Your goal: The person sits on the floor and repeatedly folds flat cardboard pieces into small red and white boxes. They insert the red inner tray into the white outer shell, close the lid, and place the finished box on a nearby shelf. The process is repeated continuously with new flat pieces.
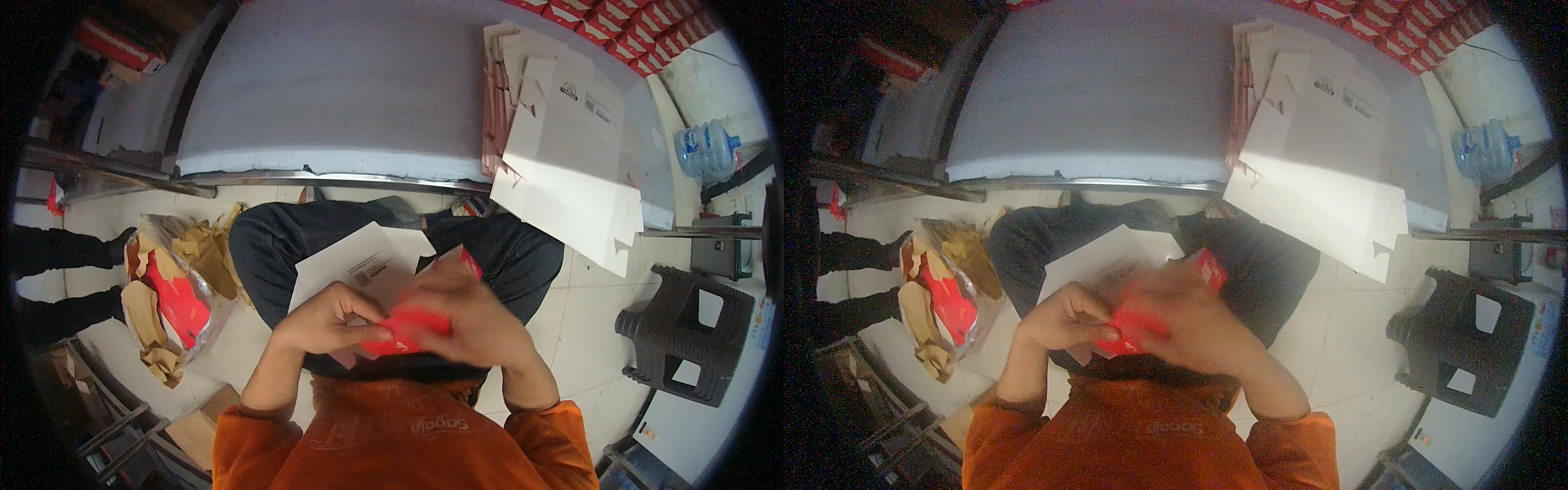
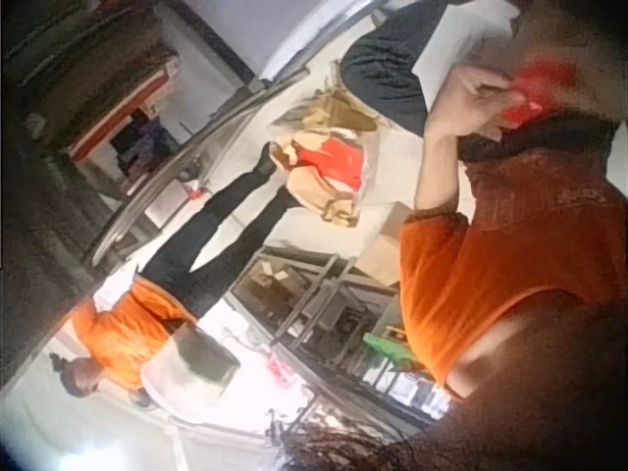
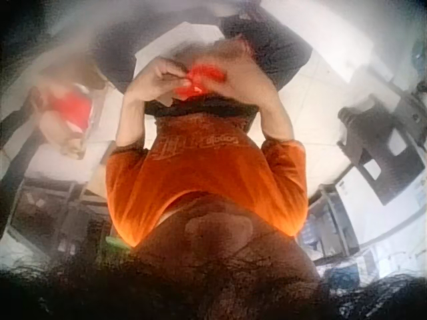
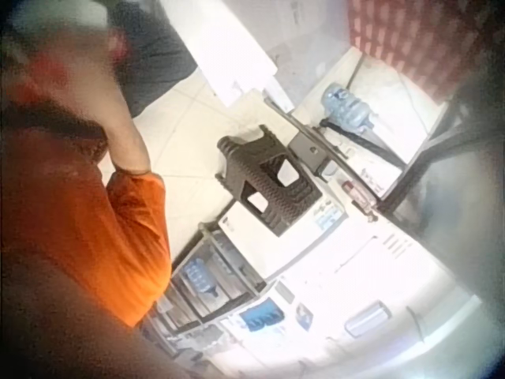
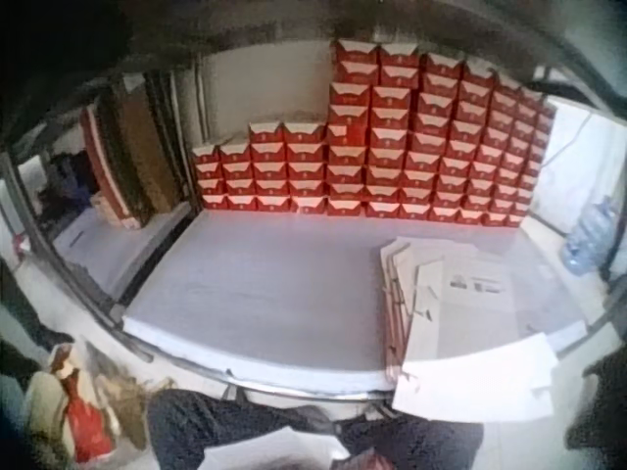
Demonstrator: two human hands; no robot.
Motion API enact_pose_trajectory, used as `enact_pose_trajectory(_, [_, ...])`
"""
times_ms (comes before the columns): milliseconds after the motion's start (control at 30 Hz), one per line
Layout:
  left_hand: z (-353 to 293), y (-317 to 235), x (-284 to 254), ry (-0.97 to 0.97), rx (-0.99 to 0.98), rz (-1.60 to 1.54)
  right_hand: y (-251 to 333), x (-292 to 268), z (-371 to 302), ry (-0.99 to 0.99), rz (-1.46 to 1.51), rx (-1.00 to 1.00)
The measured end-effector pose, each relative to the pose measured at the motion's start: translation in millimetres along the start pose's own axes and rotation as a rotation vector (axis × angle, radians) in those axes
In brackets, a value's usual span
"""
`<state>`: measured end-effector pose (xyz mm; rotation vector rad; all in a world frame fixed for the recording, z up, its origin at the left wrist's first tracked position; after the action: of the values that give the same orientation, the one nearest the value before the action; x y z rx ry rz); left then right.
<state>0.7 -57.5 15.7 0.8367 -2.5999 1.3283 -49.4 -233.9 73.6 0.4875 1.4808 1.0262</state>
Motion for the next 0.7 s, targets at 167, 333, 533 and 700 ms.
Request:
enact_pose_trajectory(167, [0,-30,23,0.089,0.373,0.723,7,15,2,0.306,0.059,0.005])
enact_pose_trajectory(333, [-5,-54,13,-0.218,0.529,0.265,7,-33,-11,-0.669,-0.251,-0.075])
enact_pose_trajectory(533, [0,-56,10,-0.478,0.670,-0.646,16,-20,-11,-0.431,-0.459,-0.287])
enact_pose_trajectory(700, [9,-53,16,-0.634,0.731,-0.467,20,-28,-10,-0.280,-0.504,-0.105])
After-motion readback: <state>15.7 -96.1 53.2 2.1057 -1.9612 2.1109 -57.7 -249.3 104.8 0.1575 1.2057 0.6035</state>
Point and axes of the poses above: each hand's wrist, its own z-axis towards the middle knuckle, its own x-axis out of the palm, y = z × x, the point moved 5 cm from there along z, towards the middle knuckle, and after that the axes turned 4 degrees about -x, right-handed, at the moved point
